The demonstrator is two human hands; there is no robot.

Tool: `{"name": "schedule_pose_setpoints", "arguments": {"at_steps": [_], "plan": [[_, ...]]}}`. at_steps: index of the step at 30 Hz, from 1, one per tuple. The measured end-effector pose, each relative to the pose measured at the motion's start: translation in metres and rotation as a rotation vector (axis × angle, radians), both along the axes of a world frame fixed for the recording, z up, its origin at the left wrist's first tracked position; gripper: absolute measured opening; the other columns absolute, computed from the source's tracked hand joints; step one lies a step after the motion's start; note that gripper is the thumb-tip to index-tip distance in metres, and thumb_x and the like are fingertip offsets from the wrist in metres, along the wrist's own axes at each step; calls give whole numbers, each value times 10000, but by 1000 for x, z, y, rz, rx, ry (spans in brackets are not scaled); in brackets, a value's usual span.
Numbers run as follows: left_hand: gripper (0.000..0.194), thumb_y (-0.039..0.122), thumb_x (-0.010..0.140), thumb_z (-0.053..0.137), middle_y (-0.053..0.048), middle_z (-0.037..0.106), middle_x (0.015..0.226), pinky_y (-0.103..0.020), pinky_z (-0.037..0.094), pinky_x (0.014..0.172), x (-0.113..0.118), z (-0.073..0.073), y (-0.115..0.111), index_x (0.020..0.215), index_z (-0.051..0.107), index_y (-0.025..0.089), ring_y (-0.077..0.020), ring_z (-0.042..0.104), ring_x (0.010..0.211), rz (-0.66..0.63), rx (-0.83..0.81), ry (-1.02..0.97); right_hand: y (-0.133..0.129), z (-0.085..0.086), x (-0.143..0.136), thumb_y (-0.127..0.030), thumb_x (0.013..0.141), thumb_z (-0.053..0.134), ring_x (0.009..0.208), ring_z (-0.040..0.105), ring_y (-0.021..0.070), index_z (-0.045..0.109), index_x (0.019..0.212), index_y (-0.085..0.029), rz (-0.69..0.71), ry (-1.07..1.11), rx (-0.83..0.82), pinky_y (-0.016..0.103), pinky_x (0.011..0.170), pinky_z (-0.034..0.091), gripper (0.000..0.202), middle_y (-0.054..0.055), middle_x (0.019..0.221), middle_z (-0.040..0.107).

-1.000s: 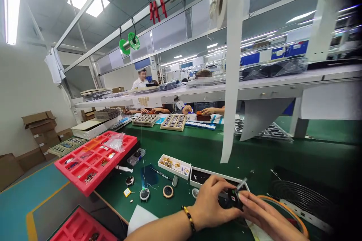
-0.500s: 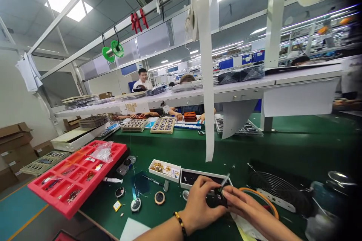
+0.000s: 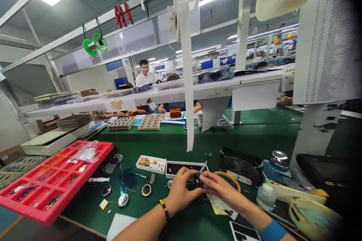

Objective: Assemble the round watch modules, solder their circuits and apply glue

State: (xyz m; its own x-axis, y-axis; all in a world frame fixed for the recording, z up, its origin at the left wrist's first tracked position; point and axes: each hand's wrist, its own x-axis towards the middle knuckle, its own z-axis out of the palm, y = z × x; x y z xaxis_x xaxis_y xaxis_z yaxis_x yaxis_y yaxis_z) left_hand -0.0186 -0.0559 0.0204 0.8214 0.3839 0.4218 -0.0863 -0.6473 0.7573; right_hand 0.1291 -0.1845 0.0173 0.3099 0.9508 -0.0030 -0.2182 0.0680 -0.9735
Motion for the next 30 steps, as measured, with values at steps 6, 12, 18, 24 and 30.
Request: {"name": "schedule_pose_setpoints", "arguments": {"at_steps": [6, 12, 18, 24, 30], "plan": [[508, 123, 733, 813, -33, 629, 1088, -353, 500, 947, 0, 0, 0, 1206, 674, 241, -204, 612, 1013, -8, -33, -8, -1, -3, 3, -610, 812, 796, 754, 571, 119, 605, 943, -169, 47, 32, -25, 344, 933, 538, 498, -33, 768, 522], [501, 85, 728, 760, -45, 617, 1129, -364, 481, 971, 0, 1, 2, 1196, 662, 235, -218, 596, 1059, -29, -31, -9, -5, 2, 2, -595, 798, 817, 814, 635, 126, 576, 956, -174, 61, 14, -28, 334, 924, 524, 509, -10, 843, 586], [474, 84, 721, 726, -39, 608, 1106, -351, 473, 949, 1, 0, 1, 1166, 660, 236, -211, 589, 1037, -47, -6, -20, -7, 7, -1, -632, 767, 817, 794, 660, 148, 570, 934, -173, 38, -14, -41, 357, 887, 530, 547, 12, 837, 645], [434, 182, 751, 746, -44, 627, 1129, -361, 476, 949, 3, -5, 8, 1174, 665, 240, -212, 597, 1013, -33, -160, -49, -4, 17, 3, -684, 717, 818, 717, 587, 158, 601, 746, -161, -184, -64, 48, 340, 780, 496, 567, 12, 733, 617], [470, 313, 790, 720, -94, 660, 1202, -397, 497, 975, 11, -17, 21, 1232, 611, 196, -243, 637, 1055, -45, -308, -47, -19, 66, -14, -725, 841, 661, 565, 407, 121, 436, 561, -216, -337, -51, 320, 375, 927, 476, 623, -43, 568, 439]]}}
